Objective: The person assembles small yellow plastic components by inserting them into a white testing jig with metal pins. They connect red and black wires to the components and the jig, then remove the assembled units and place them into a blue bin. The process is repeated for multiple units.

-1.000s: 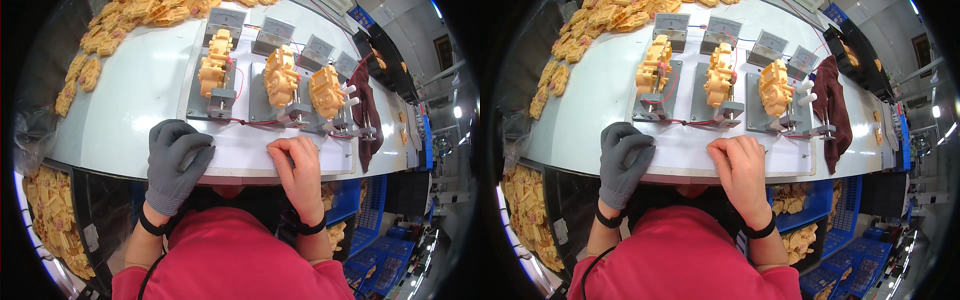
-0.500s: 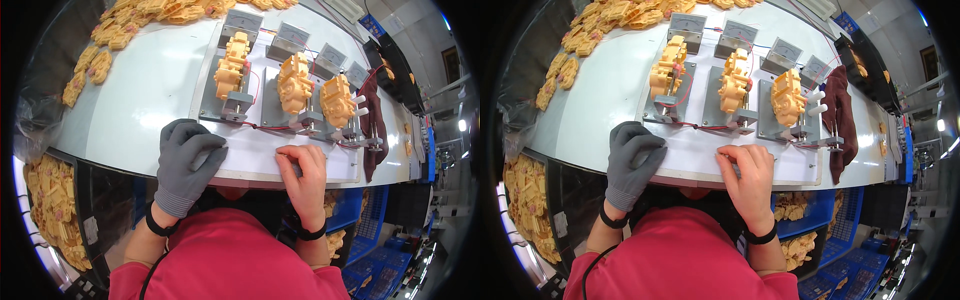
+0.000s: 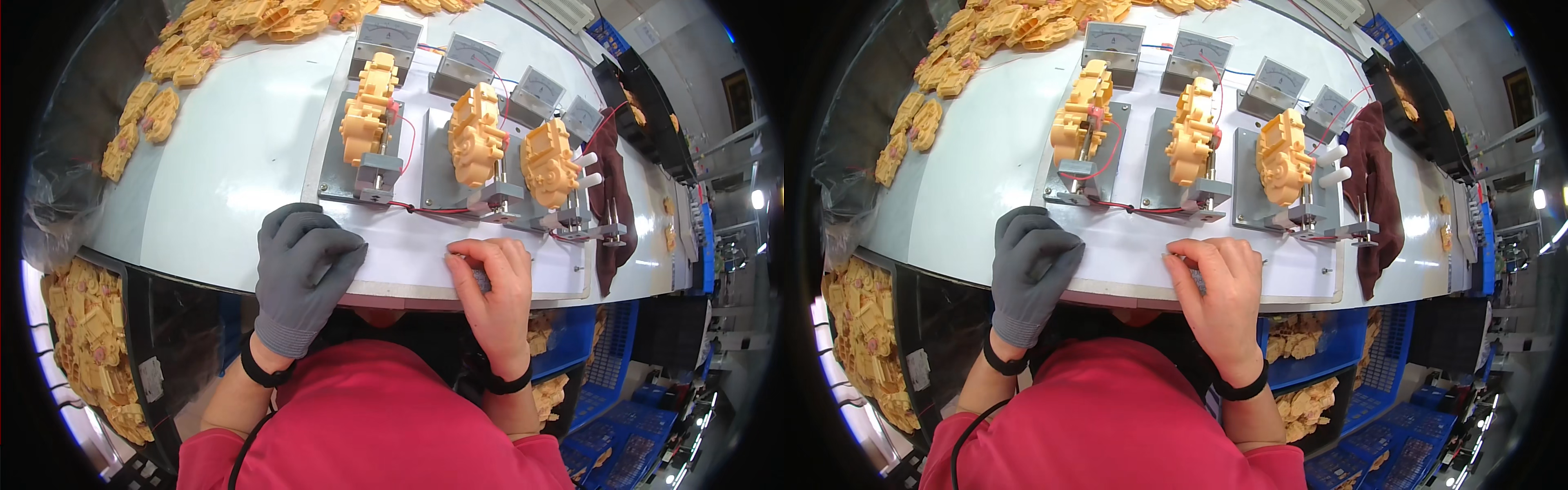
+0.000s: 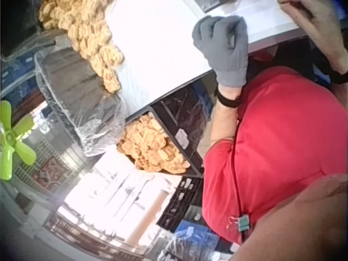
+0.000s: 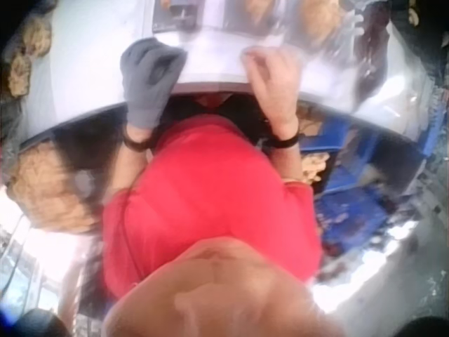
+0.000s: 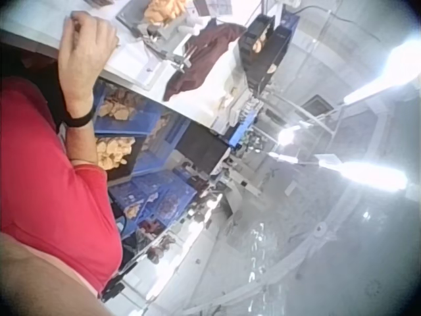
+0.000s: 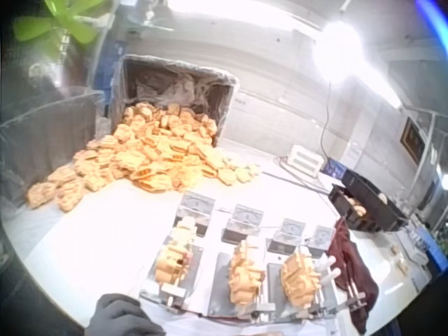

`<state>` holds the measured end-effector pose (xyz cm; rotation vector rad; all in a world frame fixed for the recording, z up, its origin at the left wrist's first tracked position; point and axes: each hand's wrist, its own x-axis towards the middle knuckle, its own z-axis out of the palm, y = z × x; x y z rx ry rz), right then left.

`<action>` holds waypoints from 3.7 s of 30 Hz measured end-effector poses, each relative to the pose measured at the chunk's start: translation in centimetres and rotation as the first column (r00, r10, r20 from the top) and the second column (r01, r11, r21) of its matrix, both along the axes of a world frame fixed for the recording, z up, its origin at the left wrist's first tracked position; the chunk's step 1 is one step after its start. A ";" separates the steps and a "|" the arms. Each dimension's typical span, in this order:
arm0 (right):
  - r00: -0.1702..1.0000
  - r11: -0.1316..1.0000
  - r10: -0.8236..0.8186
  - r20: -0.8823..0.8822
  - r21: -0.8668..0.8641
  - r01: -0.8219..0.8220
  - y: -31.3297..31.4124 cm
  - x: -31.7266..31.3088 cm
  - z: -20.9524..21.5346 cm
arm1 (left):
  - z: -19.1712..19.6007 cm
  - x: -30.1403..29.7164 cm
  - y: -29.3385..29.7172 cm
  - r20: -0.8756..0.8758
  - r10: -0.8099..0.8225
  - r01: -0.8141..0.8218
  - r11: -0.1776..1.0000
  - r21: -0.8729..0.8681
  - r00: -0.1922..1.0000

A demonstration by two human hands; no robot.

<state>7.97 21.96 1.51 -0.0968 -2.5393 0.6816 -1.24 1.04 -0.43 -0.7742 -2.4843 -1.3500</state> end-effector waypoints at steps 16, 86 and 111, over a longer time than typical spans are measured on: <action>1.000 1.000 0.008 -0.003 0.004 -0.008 0.1 0.0 0.0 | 0.0 -0.1 0.0 0.025 -0.006 0.005 1.000 0.013 1.000; 0.959 0.959 -0.273 0.078 -0.062 0.277 4.9 3.6 0.0 | -0.2 0.0 0.0 -0.036 -0.015 0.015 1.000 0.004 0.999; 0.968 0.967 -0.252 0.011 -0.030 0.252 5.2 4.0 -0.3 | -0.2 0.0 -0.1 -0.023 -0.021 0.021 1.000 -0.008 1.000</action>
